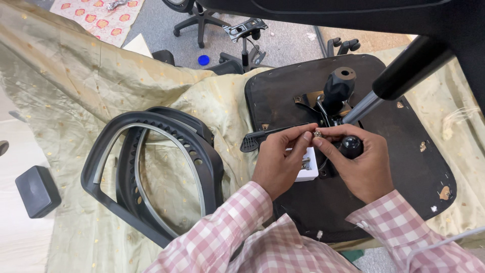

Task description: The person attaches the five-star base to the underside of an office chair seat. They align the base, then use a screwdriver to fasten screws from a small container into the seat's mounting points, securing the base in place.

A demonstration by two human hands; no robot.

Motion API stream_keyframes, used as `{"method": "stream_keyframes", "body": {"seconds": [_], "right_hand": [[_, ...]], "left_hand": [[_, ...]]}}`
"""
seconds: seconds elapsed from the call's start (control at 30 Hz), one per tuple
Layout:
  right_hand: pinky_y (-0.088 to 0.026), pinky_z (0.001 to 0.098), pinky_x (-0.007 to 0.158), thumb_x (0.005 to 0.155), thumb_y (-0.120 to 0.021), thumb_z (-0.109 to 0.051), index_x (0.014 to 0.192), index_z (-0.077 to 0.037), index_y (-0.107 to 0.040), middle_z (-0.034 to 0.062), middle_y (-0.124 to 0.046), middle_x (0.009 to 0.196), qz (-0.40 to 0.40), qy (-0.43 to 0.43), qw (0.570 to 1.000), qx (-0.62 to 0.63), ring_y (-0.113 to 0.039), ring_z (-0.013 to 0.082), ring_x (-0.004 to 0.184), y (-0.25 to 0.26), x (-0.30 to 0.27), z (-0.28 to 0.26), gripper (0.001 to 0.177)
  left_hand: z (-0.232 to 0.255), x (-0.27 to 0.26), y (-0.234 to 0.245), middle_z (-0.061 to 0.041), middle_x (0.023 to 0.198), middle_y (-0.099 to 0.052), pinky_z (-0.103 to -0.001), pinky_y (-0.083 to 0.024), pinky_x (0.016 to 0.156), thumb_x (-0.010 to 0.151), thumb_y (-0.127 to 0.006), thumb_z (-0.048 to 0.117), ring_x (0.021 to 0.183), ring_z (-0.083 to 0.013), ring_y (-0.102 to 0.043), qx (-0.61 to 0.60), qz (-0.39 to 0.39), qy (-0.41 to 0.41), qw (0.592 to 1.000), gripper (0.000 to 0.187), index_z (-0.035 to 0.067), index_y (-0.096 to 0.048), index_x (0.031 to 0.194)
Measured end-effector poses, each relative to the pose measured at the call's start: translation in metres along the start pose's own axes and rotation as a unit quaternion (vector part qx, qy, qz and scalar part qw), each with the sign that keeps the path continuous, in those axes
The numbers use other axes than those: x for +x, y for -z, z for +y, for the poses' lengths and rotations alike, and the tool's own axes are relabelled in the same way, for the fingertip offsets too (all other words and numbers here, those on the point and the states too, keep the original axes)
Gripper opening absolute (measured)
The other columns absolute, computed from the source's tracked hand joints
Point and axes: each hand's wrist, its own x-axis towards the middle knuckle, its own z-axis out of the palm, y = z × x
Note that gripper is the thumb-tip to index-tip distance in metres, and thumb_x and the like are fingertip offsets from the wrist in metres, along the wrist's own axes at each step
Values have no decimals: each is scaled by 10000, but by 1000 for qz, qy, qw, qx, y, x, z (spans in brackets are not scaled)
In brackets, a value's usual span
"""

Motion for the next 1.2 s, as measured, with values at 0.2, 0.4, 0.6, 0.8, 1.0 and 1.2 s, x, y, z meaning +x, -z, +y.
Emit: {"method": "stream_keyframes", "body": {"seconds": [0.2,0.4,0.6,0.8,1.0,1.2], "right_hand": [[-452,234,549,863,-816,-156,942,-31,-788,23,-714,718,-6,-42,997,-68,-628,67,634,-2,2,-3,151],[-468,236,543,846,-808,-155,923,-40,-770,2,-713,690,-67,-70,993,-64,-617,40,621,5,8,5,144],[-518,243,699,876,-727,-15,1149,-24,-581,43,-605,942,-81,-37,995,44,-600,82,819,21,18,15,310],[-550,346,1024,1036,-509,22,1309,-41,-312,136,-531,1204,-112,64,990,48,-670,245,1219,49,34,-10,343],[-584,397,908,1062,-454,-90,1295,-82,-168,149,-562,1276,-56,62,990,113,-669,330,1260,42,40,-41,368],[-609,393,890,1089,-480,-116,1270,-112,-207,141,-565,1244,-12,74,985,152,-702,331,1219,39,44,-38,327]], "left_hand": [[-4,2,5,-74,992,-794,-266,-589,793,1030,-594,192,948,-102,-747,-15,-23,1,1000,295,30,-729,1236],[-15,6,8,-61,954,-789,-263,-589,777,1000,-627,168,890,-98,-740,-5,-47,0,999,227,36,-752,1135],[-26,18,7,-83,1083,-714,-303,-611,843,1037,-615,159,972,-137,-696,-223,-28,92,970,195,35,-703,1159],[-26,17,13,-42,1082,-742,-290,-616,852,1004,-592,169,986,-135,-699,-220,14,161,962,217,47,-691,1153],[-31,22,13,-72,1048,-710,-292,-622,830,998,-610,165,971,-139,-693,-201,49,179,962,222,37,-700,1156],[-42,27,13,-86,1052,-711,-291,-618,828,999,-605,170,964,-140,-689,-202,61,186,960,220,32,-690,1149]]}}
